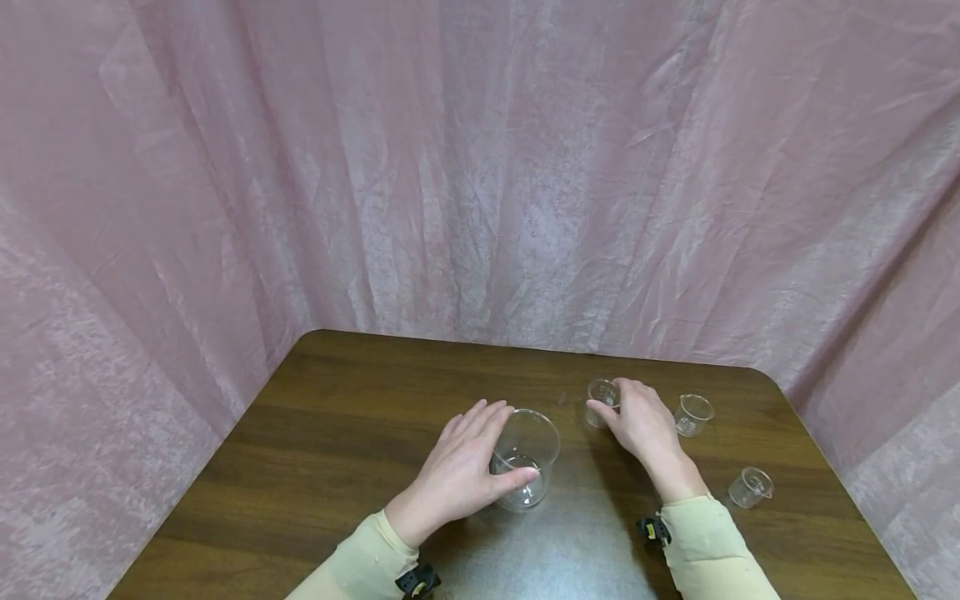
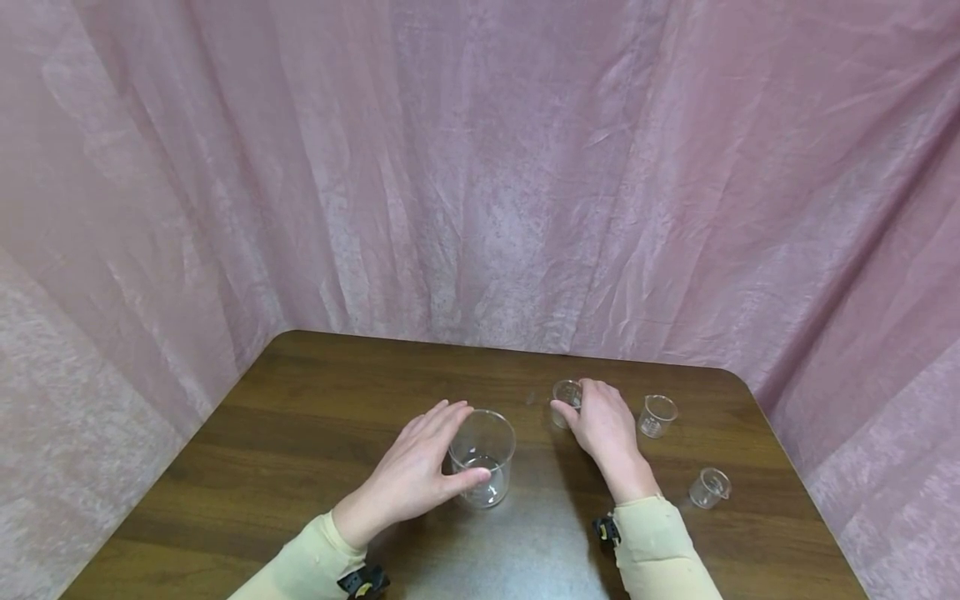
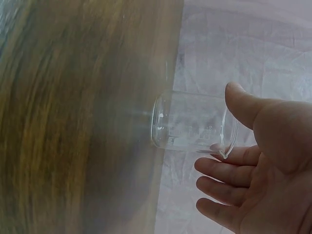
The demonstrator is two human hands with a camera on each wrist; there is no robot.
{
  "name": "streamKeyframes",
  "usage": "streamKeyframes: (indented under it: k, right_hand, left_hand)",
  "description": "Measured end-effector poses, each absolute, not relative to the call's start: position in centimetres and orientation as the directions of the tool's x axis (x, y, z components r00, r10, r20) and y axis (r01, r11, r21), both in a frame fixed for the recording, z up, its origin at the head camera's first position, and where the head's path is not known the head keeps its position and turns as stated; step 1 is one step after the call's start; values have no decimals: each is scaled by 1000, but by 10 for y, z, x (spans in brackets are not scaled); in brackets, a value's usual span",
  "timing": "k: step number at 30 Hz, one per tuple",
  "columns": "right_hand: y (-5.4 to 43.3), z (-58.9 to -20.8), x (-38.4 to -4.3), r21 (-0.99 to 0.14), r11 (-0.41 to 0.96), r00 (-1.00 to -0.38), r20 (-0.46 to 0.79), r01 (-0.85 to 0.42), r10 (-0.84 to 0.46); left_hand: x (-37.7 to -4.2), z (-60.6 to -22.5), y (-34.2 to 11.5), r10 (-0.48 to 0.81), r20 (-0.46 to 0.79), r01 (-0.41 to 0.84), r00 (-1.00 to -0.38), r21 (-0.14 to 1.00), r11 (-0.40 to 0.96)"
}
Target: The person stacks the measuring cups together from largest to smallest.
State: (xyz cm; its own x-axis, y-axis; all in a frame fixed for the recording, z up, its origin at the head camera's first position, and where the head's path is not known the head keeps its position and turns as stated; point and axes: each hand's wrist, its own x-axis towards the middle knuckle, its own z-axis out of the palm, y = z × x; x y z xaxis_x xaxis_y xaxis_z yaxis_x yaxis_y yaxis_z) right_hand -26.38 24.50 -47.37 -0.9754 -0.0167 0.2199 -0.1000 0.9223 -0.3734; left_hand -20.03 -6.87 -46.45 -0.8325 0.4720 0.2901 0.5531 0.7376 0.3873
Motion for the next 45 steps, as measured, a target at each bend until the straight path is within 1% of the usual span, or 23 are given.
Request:
streamKeyframes:
  k: [6,19,26,38,45]
  right_hand:
    - [244,-474,-259,-386,915,-965,261,-120,-17]
    - [242,-475,-250,-411,905,-969,248,-108,-3]
    - [239,-476,-249,-417,901,-964,266,-122,-7]
    - [236,-467,-244,-400,906,-957,289,-139,-19]
    - [230,-459,-238,-394,903,-946,323,-169,-37]
  left_hand:
    - [-200,-464,-68,471,290,552,-833,388,738]
    - [-199,-465,-67,472,289,552,-833,384,740]
    - [-199,-465,-66,470,303,558,-829,390,733]
    - [-200,-465,-66,472,312,564,-824,381,733]
    - [-199,-465,-67,472,311,563,-825,381,734]
